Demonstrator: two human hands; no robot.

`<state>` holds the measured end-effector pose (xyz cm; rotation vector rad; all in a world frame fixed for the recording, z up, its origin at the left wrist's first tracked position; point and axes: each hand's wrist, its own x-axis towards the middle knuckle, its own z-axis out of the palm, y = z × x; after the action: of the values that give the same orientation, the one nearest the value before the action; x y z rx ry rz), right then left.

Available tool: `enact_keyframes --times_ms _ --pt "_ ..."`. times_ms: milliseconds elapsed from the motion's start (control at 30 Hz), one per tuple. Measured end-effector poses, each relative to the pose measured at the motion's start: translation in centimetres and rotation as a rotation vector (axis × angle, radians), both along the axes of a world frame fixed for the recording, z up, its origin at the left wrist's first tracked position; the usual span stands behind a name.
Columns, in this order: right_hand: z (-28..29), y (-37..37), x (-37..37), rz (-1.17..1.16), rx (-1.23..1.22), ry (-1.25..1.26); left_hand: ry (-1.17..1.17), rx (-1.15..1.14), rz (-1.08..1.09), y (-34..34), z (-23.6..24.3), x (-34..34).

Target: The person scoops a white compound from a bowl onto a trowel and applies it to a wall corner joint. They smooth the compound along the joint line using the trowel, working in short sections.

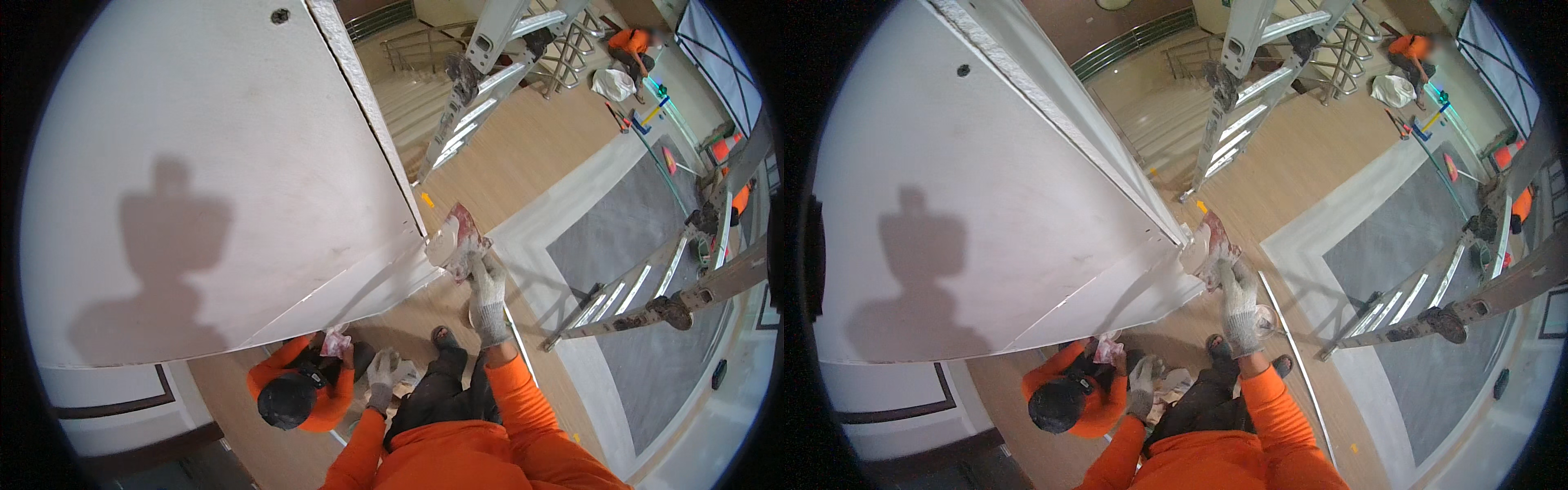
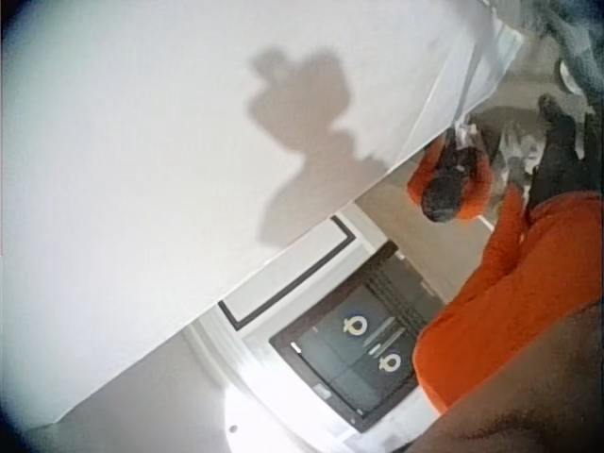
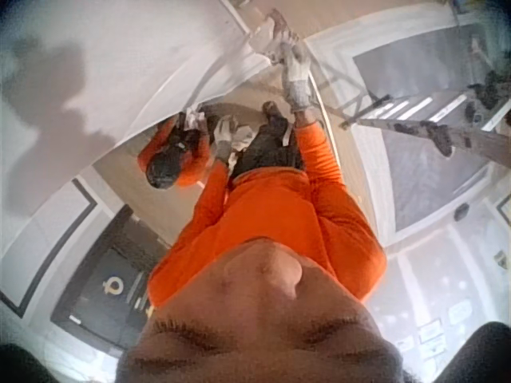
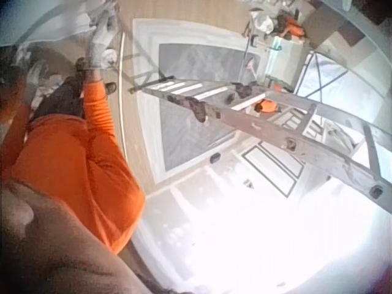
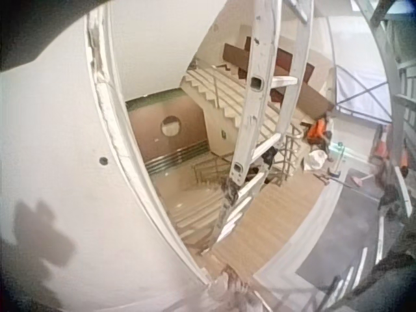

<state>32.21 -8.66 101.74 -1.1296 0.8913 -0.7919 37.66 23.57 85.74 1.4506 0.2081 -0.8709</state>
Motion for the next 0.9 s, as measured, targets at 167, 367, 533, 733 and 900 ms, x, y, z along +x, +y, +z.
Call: enact_keyframes --times_ms 167,367,533,733,900 --pt "2.2 2.9 0.0 -0.056 0.103 -0.012 -0.102 -0.165 -0.235 -8.4 14.5 0.8" --pt "2.1 1.9 -0.5 0.038 0.206 0.085 0.213 -0.351 -0.159 -16.8 12.2 -7.2" --pt "0.8 -2.5 -3.3 0.326 0.169 -0.021 -0.441 -0.136 -0.369 -21.4 16.9 -7.2" --pt "3.2 -6.0 -2.1 0.605 -0.274 0.122 -0.725 0.046 -0.447 -24.0 15.1 -8.1" --pt "3.5 -11.3 3.5 0.672 0.305 0.238 -0.495 -0.113 -0.227 -28.7 19.6 -6.8"
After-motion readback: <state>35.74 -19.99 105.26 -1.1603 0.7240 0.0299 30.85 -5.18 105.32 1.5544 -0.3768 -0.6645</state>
